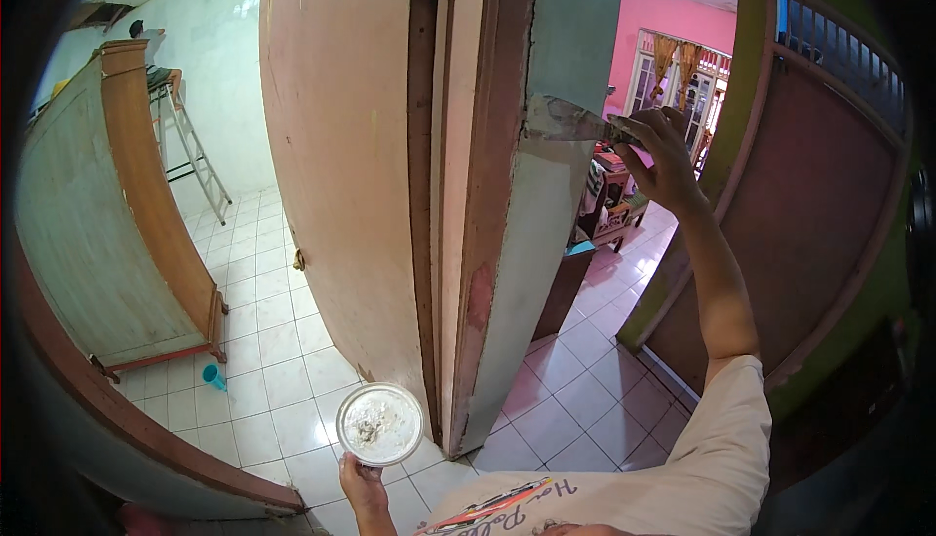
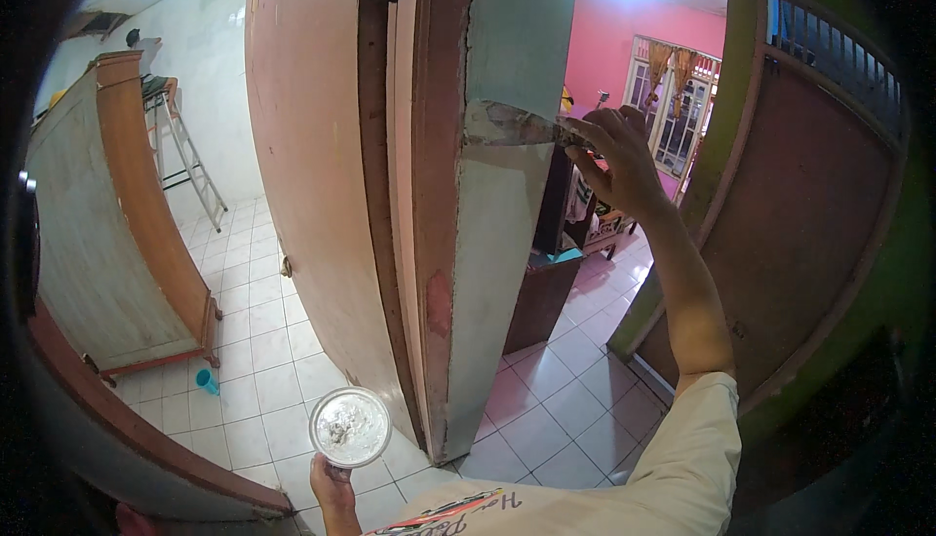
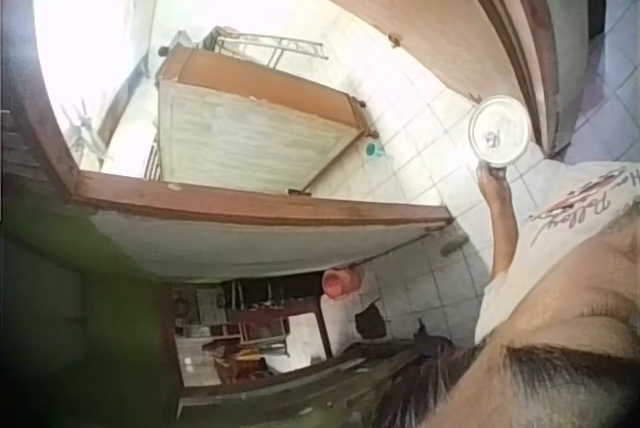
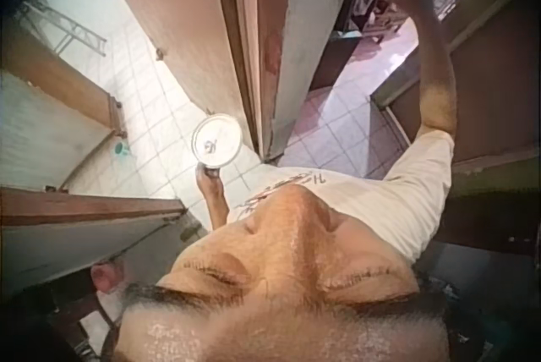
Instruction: The person uses a putty knife to scoop plaster from a bucket and apply it to fill holes and cracks on a white wall and a door frame.
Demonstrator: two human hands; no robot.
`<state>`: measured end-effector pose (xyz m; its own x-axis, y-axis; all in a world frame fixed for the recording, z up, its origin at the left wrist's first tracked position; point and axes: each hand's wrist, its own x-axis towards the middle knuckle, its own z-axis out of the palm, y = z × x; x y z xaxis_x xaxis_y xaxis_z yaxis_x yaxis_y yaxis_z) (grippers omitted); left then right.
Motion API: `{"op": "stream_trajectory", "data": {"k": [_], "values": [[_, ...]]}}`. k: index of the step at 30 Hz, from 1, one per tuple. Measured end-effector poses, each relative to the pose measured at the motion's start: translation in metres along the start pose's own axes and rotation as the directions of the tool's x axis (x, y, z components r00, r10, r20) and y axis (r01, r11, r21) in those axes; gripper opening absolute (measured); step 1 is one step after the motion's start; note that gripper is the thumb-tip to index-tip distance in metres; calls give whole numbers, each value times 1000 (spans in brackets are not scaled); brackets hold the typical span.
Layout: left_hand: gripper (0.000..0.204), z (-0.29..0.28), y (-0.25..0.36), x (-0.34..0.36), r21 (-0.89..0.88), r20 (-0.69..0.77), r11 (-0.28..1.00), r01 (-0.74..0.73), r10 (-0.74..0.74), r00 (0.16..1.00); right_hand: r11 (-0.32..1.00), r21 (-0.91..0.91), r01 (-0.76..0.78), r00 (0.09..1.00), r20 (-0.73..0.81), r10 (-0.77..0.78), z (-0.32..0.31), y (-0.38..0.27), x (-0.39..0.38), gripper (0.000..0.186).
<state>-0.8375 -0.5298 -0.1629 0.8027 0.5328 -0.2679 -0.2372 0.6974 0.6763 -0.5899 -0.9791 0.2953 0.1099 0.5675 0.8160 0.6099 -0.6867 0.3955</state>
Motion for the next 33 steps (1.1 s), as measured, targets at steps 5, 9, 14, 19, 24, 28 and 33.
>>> {"op": "stream_trajectory", "data": {"k": [5,9,14,19,24,28,33], "values": [[27,-2,-8,-3,-20,8,1000,-2,2,1000,993,-84,84,996,-4,-85,0,1,8,38],[27,-3,-7,-6,-6,-42,1000,-2,2,999,993,-94,75,997,26,-73,3,6,7,37],[26,4,-7,-8,7,-19,1000,12,-11,1000,994,-90,67,998,26,-65,2,6,9,33],[26,4,-9,-6,17,-13,1000,18,-18,1000,998,-61,-16,997,74,21,-2,-5,15,29],[27,4,-13,-7,22,12,999,29,-29,1000,997,-38,-63,994,91,66,-6,-11,14,26],[27,0,-15,-7,21,1,999,27,-27,1000,998,-46,-39,996,73,43,-12,-3,8,27],[27,-1,-14,-12,26,-21,999,30,-29,999,999,-2,-34,999,42,35,-22,-1,-1,32]]}}
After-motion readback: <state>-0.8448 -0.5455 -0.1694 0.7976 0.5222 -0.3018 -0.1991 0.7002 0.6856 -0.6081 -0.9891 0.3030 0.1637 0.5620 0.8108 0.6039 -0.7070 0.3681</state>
